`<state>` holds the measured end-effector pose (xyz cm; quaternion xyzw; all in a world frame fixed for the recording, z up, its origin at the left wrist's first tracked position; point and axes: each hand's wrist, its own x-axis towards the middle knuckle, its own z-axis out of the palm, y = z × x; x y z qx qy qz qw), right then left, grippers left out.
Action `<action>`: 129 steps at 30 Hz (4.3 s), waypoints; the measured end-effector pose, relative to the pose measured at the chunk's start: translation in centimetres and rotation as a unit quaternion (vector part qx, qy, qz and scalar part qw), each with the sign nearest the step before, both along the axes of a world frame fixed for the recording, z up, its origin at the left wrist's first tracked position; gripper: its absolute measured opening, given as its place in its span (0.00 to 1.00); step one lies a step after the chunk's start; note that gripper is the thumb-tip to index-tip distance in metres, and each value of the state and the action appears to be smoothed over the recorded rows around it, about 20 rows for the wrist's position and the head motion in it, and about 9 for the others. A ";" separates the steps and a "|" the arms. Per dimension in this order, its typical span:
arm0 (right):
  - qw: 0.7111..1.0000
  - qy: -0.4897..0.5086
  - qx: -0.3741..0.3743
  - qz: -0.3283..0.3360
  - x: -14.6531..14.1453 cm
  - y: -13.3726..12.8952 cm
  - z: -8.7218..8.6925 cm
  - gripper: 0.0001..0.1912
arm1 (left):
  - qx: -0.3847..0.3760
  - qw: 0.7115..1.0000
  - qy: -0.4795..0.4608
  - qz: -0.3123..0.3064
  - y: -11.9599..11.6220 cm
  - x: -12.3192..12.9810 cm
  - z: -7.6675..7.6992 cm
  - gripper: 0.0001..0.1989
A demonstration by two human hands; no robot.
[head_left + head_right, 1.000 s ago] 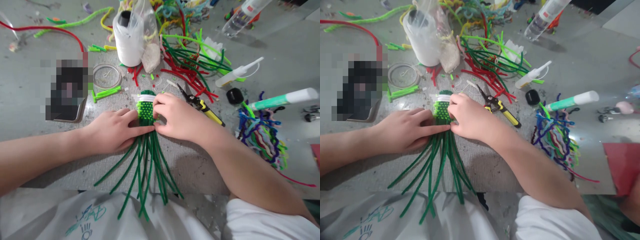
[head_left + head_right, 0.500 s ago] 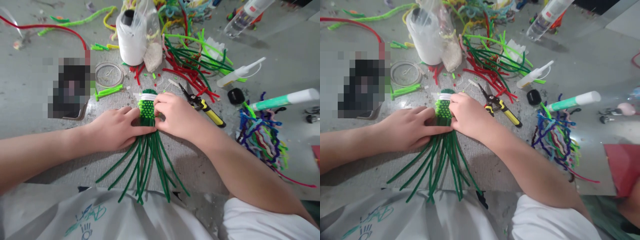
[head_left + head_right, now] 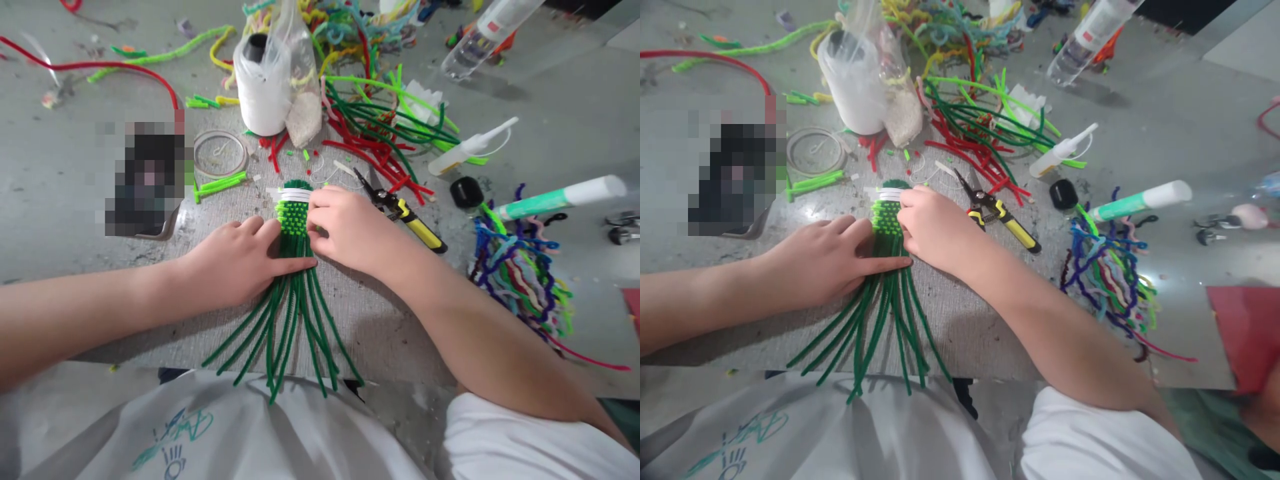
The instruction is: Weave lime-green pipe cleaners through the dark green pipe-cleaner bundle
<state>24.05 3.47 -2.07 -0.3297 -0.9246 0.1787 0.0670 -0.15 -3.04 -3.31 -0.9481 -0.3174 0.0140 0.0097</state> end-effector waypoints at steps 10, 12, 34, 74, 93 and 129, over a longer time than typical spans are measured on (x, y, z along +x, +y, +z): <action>0.999 -0.043 0.007 -0.014 -1.1 0.0 0.3 0.06 | -0.029 1.000 -0.011 -0.001 0.4 -0.2 -0.2 0.28; 0.999 -0.049 0.015 0.004 -1.1 0.0 0.3 0.09 | -0.039 0.999 -0.009 -0.006 0.5 -0.2 -0.3 0.28; 0.998 0.013 0.017 0.058 0.5 1.1 -0.5 0.12 | -0.014 0.999 0.019 -0.026 0.0 0.1 -0.4 0.30; 0.998 -0.016 0.019 0.050 -0.3 1.0 -0.2 0.07 | -0.002 0.999 -0.010 -0.049 0.4 -0.5 -1.1 0.29; 0.998 0.034 0.010 0.047 -0.7 1.1 -0.9 0.07 | 0.039 0.986 -0.153 -0.043 0.7 -1.2 -1.6 0.19; 0.998 0.047 -0.023 0.039 -1.0 1.5 -1.0 0.09 | -0.016 0.990 -0.129 -0.052 1.1 -1.5 -1.4 0.21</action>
